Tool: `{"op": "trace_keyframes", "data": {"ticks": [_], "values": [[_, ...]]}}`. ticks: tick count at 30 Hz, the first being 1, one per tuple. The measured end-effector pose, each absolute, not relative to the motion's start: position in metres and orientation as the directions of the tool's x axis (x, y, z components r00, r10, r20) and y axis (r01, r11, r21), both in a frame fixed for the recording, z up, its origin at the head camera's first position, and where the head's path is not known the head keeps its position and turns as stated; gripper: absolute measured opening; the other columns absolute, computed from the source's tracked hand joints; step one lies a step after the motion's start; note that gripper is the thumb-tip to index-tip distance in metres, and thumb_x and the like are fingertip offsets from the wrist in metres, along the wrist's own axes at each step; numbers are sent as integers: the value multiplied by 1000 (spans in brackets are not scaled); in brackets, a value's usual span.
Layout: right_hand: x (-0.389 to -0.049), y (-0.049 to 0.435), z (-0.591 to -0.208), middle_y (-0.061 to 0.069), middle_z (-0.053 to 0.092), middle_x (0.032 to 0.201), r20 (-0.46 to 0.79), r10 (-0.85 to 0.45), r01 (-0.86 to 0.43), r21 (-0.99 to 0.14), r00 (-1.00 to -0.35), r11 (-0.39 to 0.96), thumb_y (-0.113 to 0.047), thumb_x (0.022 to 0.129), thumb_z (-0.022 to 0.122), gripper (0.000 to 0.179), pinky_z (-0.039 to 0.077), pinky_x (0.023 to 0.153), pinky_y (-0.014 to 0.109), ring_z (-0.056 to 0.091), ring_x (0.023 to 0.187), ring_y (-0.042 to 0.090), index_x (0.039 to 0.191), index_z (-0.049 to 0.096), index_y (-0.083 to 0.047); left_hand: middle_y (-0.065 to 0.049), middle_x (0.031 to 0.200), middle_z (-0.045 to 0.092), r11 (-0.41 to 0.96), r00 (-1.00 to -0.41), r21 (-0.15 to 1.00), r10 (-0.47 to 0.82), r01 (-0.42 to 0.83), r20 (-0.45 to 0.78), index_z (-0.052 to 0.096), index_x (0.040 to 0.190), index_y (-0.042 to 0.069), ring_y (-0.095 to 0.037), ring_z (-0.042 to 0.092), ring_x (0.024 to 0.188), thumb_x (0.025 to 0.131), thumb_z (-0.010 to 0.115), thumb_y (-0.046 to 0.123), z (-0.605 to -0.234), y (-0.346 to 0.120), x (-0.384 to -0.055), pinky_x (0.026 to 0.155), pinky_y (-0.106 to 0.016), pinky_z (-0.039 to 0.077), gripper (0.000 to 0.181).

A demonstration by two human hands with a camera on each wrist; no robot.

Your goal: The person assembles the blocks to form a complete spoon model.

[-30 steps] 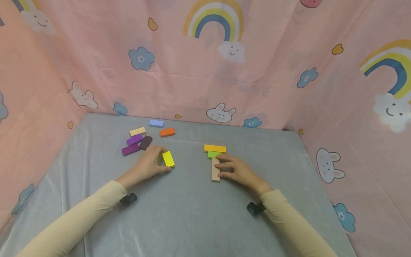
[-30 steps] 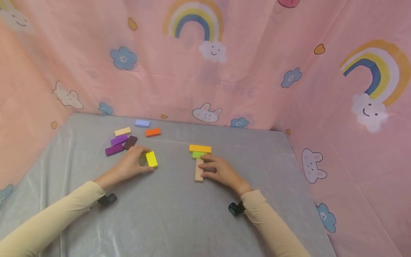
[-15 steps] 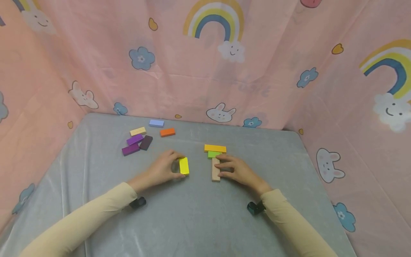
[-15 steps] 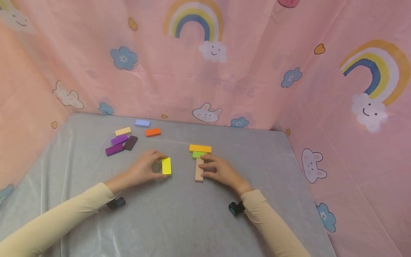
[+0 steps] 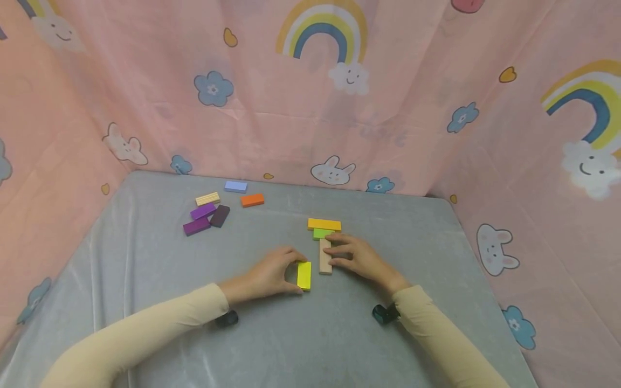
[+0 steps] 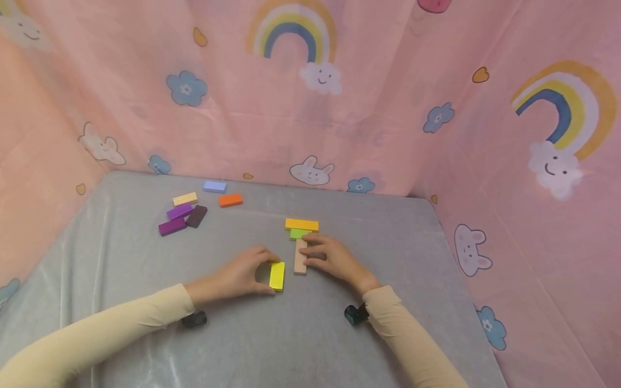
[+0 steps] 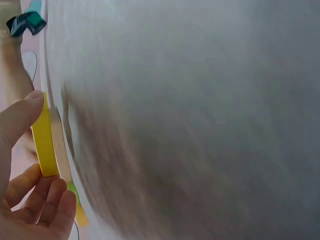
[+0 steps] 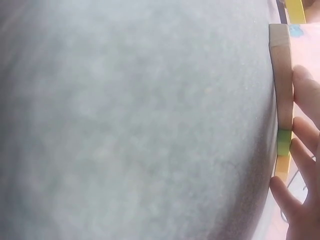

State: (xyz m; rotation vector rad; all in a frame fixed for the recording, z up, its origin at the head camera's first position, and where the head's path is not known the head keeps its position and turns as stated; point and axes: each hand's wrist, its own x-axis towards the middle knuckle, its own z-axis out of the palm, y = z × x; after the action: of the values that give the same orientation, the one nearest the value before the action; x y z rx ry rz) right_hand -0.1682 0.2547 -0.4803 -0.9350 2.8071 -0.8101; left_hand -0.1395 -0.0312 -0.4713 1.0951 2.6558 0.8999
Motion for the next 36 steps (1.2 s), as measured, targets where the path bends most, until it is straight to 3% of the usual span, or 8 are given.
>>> {"op": "trace_keyframes", "data": {"ticks": [6, 16, 36], "values": [[-169, 255, -482, -1, 56, 146, 95, -575, -533, -520, -813, 667, -32, 89, 72, 38, 40, 115, 52, 49, 139, 26, 125, 69, -23, 5, 119, 63, 564, -706, 538, 703, 626, 85, 63, 127, 17, -11, 58, 107, 73, 86, 45, -472, -14, -130, 94, -30, 51, 66], [-170, 255, -483, -1, 56, 146, 93, -575, -530, -529, -813, 663, -33, 90, 72, 37, 39, 114, 54, 49, 139, 26, 125, 69, -23, 6, 111, 58, 580, -716, 549, 696, 602, 49, 63, 128, 18, -5, 47, 90, 70, 87, 46, -474, 9, -119, 78, -18, 44, 68], [-171, 256, -484, 0, 57, 145, 107, -585, -544, -529, -804, 651, -31, 89, 73, 37, 40, 114, 52, 50, 138, 26, 125, 70, -22, 4, 114, 58, 614, -745, 536, 666, 579, 41, 63, 127, 17, -8, 49, 95, 70, 87, 47, -477, 21, -116, 83, -22, 49, 70]]}}
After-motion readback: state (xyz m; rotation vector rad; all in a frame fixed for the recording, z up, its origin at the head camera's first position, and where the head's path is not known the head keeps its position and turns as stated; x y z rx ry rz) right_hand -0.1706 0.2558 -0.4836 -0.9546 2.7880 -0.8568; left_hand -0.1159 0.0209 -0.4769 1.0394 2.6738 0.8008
